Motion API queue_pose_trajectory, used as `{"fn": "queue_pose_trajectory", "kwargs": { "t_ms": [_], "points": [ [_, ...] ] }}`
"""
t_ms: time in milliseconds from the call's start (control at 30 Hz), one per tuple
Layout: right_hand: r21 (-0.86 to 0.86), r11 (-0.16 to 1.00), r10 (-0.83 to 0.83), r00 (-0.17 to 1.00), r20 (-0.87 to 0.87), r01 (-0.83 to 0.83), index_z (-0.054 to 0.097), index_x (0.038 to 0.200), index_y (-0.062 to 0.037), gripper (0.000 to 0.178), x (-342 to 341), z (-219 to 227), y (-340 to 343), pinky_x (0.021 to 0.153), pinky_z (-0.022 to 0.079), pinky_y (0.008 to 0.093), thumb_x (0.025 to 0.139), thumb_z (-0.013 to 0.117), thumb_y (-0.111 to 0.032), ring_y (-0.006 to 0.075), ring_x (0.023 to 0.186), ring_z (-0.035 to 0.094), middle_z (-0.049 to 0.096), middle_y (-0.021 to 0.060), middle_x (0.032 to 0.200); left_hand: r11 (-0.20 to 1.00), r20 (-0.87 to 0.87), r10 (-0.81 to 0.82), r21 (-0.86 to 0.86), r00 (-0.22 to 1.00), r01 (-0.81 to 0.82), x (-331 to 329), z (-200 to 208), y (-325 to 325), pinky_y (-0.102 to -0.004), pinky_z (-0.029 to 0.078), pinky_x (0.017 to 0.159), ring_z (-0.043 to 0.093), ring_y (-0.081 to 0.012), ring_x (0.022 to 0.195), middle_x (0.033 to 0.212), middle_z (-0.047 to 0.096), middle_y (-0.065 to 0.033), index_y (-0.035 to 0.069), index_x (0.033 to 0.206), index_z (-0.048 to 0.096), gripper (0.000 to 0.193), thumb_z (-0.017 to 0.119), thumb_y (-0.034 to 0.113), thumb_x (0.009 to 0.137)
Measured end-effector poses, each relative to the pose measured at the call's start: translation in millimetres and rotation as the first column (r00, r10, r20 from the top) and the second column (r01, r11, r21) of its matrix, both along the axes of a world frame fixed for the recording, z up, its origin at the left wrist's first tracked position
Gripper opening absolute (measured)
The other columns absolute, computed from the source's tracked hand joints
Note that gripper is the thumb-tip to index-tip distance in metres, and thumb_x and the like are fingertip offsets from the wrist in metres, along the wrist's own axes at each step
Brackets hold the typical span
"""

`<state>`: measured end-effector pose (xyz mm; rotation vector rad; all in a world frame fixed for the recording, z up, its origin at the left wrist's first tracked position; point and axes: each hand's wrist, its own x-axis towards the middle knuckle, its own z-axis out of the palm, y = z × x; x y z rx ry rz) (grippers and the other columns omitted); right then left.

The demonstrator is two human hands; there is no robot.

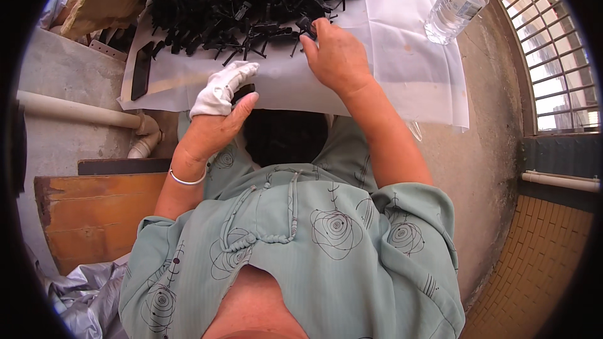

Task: Picking up small black plastic parts from a pile, wiping them with a white cloth, and placing them into a container below.

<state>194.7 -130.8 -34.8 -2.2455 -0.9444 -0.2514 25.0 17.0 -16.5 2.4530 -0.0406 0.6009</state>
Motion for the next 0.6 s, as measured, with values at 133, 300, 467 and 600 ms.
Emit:
{"fn": "queue_pose_trajectory", "kwargs": {
  "t_ms": [133, 300, 467, 600],
  "points": [
    [-0.351, 0.936, 0.003, 1.0, 0.029, 0.007, 0.054, 0.099, -0.0022, 0.029, 18, -4, 19, 0.069, 0.049, 0.0415, 0.083, 0.058, -0.026, 0.0334, 0.083, 0.06, 0.063, 0.0144, 0.085, 0.988, 0.017, 0.126, -0.097, 0.992, -0.124, 4, -10, 2, -0.0339, 0.045, 0.085, 0.056, -0.0298, 0.098, 0.105, 0.059, -0.0172, 0.0, 0.106, 0.06, 0.027, 0.059, 0.008, 0.08],
    [-0.137, 0.99, 0.022, 0.999, 0.028, -0.018, 0.055, 0.089, -0.002, 0.023, -5, -6, 3, 0.063, 0.046, 0.0405, 0.082, 0.059, -0.023, 0.0331, 0.075, 0.058, 0.061, 0.0145, 0.078, 0.887, -0.051, 0.11, -0.445, 0.993, -0.121, 4, -9, -9, -0.0281, 0.048, 0.078, 0.058, -0.0199, 0.089, 0.1, 0.06, -0.0121, -0.001, 0.111, 0.055, 0.027, 0.056, 0.007, 0.085],
    [0.198, 0.824, 0.562, 0.809, -0.171, -0.531, 0.051, 0.077, 0.0, 0.021, -49, 8, 0, 0.052, 0.039, 0.0375, 0.084, 0.057, -0.019, 0.0313, 0.055, 0.049, 0.052, 0.0141, 0.062, 0.734, -0.025, -0.035, -0.679, 0.999, 0.009, 7, -9, -14, -0.0228, 0.049, 0.066, 0.056, -0.0115, 0.074, 0.094, 0.058, -0.0069, -0.002, 0.115, 0.049, 0.029, 0.055, 0.011, 0.089],
    [0.23, 0.821, 0.567, 0.797, -0.21, -0.523, 0.051, 0.074, -0.0003, 0.02, -54, 11, -1, 0.051, 0.039, 0.0365, 0.084, 0.057, -0.016, 0.0302, 0.054, 0.048, 0.051, 0.0143, 0.062, 0.502, -0.144, -0.123, -0.862, 0.982, -0.063, 2, 4, -18, -0.0176, 0.04, 0.046, 0.053, -0.0062, 0.055, 0.084, 0.059, -0.0043, 0.0, 0.112, 0.048, 0.026, 0.055, 0.012, 0.089]
  ]
}}
